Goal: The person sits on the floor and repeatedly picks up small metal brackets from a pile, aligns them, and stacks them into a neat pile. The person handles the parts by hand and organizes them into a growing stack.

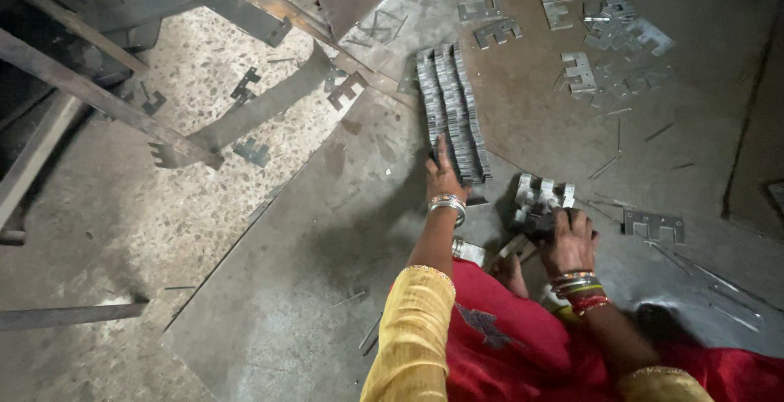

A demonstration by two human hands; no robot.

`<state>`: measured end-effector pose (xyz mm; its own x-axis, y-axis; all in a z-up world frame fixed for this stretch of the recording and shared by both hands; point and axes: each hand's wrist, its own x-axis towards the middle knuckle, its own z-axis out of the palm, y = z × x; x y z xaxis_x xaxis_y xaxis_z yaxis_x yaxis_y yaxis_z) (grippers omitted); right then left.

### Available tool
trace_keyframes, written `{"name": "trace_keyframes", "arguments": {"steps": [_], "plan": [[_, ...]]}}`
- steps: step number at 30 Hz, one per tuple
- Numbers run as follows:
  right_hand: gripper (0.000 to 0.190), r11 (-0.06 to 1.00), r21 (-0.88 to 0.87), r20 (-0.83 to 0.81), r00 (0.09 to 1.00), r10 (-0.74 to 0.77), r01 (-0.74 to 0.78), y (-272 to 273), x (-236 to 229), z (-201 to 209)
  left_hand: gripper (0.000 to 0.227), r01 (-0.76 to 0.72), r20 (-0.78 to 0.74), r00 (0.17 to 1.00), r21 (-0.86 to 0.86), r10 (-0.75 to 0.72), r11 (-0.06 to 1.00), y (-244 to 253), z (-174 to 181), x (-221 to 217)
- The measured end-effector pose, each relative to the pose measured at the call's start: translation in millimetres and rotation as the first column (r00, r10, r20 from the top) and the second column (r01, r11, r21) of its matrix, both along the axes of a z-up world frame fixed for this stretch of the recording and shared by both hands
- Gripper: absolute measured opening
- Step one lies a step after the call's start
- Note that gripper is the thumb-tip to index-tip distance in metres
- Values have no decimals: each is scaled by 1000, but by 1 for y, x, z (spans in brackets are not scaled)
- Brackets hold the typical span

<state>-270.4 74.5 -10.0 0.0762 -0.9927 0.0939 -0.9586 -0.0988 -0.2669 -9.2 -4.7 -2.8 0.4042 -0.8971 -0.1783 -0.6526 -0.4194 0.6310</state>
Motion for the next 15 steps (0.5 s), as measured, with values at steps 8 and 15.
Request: {"name": "trace_keyframes", "arguments": {"steps": [8,15], "plan": [[60,992,-123,359,933,33,12,-1,-6,0,146,16,8,1000,-21,-16,1000,-2,-9,3],[61,997,-69,427,904,-4,37,10,-7,13,149,-1,14,1000,52,0,999,-3,-2,1]]}}
